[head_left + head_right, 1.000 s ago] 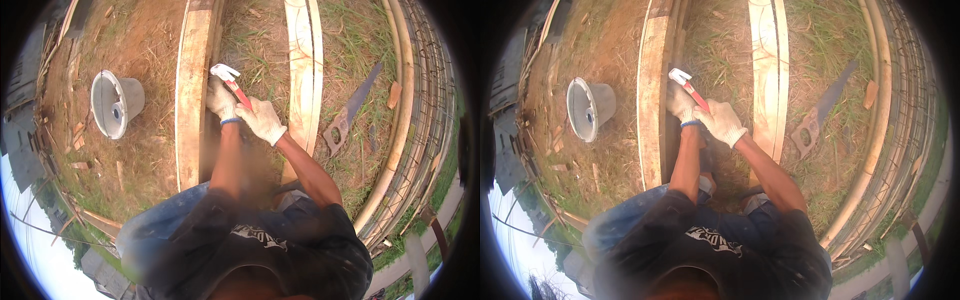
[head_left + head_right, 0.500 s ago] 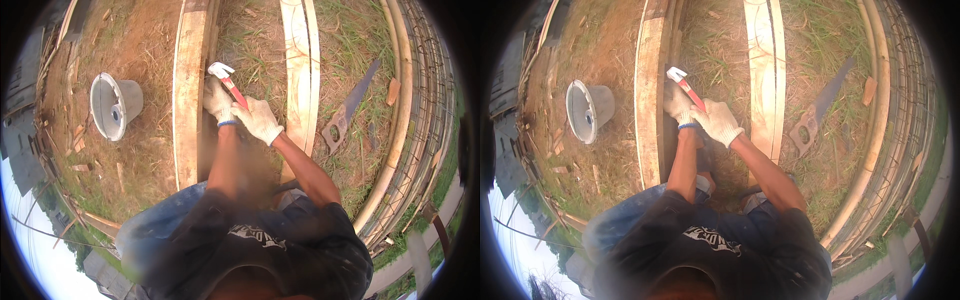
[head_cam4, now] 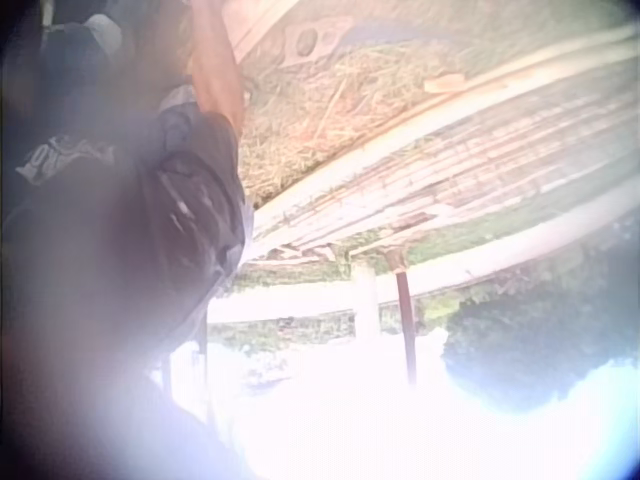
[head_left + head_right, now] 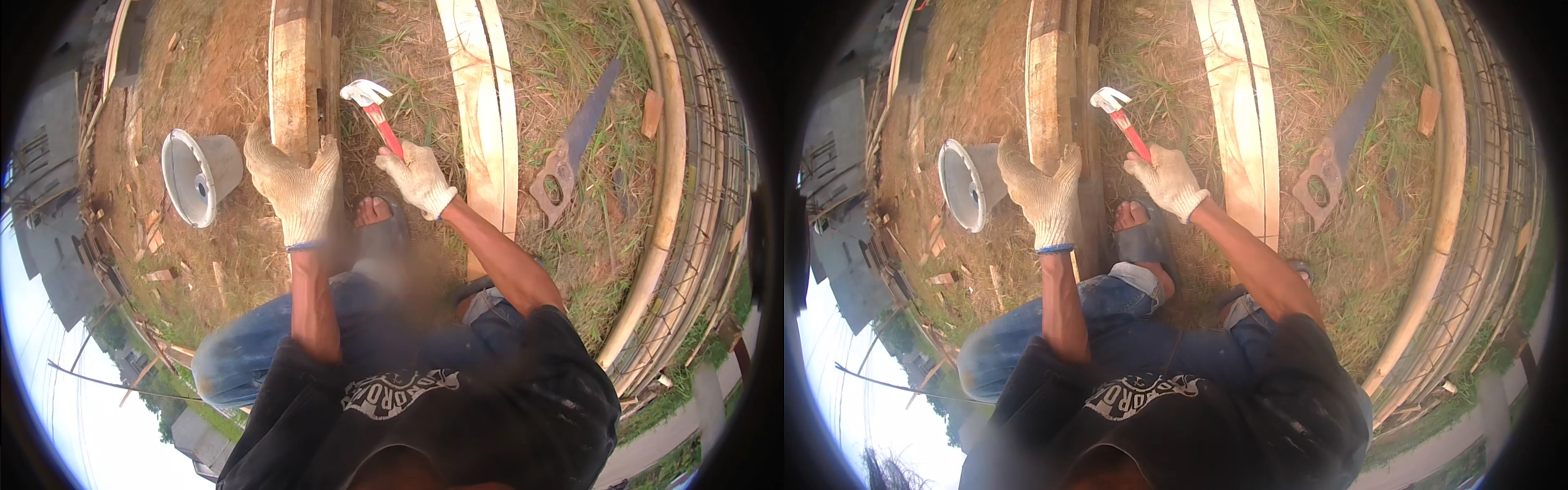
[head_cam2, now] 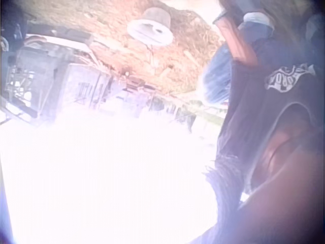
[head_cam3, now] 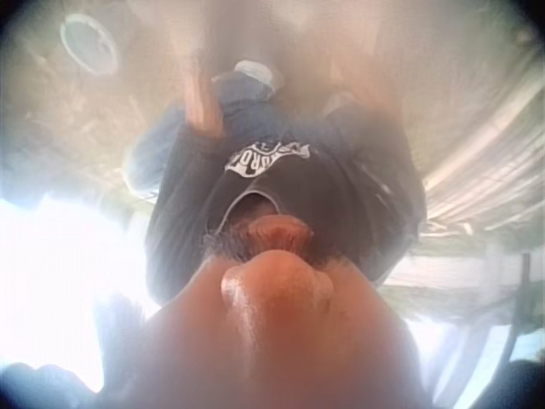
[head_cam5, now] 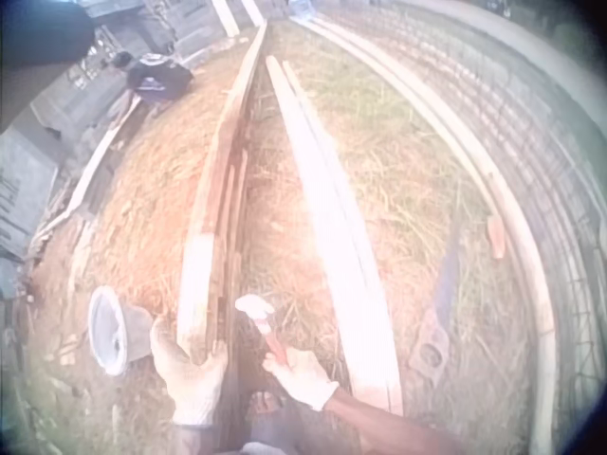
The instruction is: The person arranges curved wooden planks on the ground, aligns them, and uses a hammer to drive nails into the planks to join them. The person also moves a bucket of nails and handles additional planks during the process.
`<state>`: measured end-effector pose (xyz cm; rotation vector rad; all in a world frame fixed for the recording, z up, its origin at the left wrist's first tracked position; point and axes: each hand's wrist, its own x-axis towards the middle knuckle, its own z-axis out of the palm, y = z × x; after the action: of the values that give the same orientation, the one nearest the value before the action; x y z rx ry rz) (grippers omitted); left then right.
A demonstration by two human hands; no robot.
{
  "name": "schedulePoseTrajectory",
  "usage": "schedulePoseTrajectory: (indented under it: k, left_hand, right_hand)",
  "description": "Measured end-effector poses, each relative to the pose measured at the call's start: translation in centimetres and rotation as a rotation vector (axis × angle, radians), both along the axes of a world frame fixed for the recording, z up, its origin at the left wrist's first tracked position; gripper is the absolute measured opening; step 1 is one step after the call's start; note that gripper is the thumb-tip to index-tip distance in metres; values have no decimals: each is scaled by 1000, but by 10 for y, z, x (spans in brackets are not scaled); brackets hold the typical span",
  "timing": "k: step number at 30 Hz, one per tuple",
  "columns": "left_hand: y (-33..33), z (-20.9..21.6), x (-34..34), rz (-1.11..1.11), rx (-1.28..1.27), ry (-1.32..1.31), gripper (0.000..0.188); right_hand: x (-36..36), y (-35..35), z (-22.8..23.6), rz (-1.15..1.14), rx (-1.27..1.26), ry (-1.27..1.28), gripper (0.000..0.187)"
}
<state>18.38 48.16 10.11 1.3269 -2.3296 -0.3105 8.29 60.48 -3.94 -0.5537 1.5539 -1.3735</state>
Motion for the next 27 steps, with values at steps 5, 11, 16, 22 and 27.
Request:
schedulePoseTrajectory:
  k: [5, 11, 16, 22, 27]
  left_hand:
    - [-84, -13, 47, 34, 838, 214, 95]
    - [-108, -57, 88, 199, 1295, 395, 52]
    - [-108, -59, 95, 179, 1427, 530, 48]
    - [-117, -73, 102, 160, 1351, 512, 46]
    - [-118, -68, 104, 177, 1404, 512, 48]
  right_hand:
    - [28, -9, 32, -25, -1, 70, 44]
    - [36, -9, 31, 116, 85, 24, 42]
    - [47, -8, 30, -198, -86, 98, 41]
    - [51, -21, 23, -137, -91, 117, 41]
    - [28, -22, 46, -27, 77, 115, 37]
